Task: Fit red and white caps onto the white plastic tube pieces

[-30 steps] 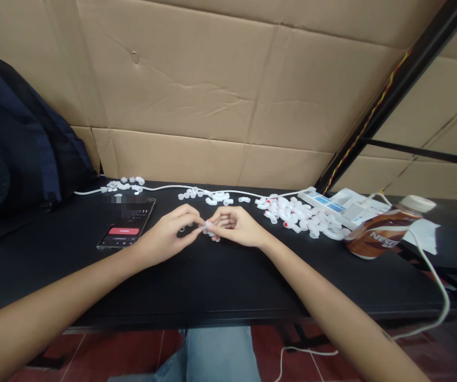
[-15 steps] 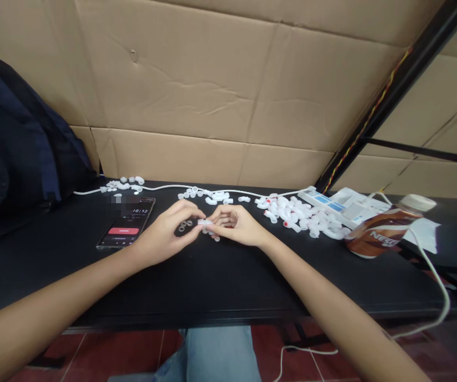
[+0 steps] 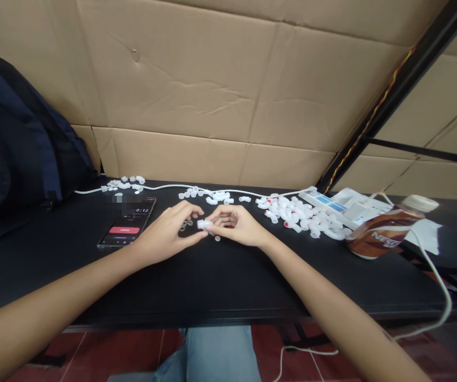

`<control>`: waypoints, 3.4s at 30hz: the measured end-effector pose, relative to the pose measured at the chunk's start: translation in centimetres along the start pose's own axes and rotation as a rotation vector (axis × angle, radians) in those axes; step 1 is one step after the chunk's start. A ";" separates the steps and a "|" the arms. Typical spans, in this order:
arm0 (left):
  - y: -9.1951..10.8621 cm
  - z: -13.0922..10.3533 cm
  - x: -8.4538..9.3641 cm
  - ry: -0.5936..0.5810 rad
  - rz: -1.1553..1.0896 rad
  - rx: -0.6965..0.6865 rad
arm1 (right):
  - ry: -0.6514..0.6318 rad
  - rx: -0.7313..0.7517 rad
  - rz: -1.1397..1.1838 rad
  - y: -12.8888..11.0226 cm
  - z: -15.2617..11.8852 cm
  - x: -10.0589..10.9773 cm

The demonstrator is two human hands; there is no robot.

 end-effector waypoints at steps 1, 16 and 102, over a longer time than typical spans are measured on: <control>-0.1 0.0 0.0 -0.014 0.009 0.015 | -0.003 0.001 0.002 0.0 0.0 0.0; -0.8 0.0 -1.1 -0.129 -0.100 0.082 | -0.028 -0.025 0.003 0.3 0.0 -0.1; -5.3 10.4 -1.5 -0.189 0.152 0.103 | 0.682 -0.451 -1.559 -0.1 -3.7 13.9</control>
Point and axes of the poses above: each hand's wrist, its own z-axis towards the middle knuckle, its own x-axis out of the back of the hand, y = z × x, the point moved 5 cm from there along z, towards the middle knuckle, and after that the axes turned 1 degree about y, right-handed, at the moved point
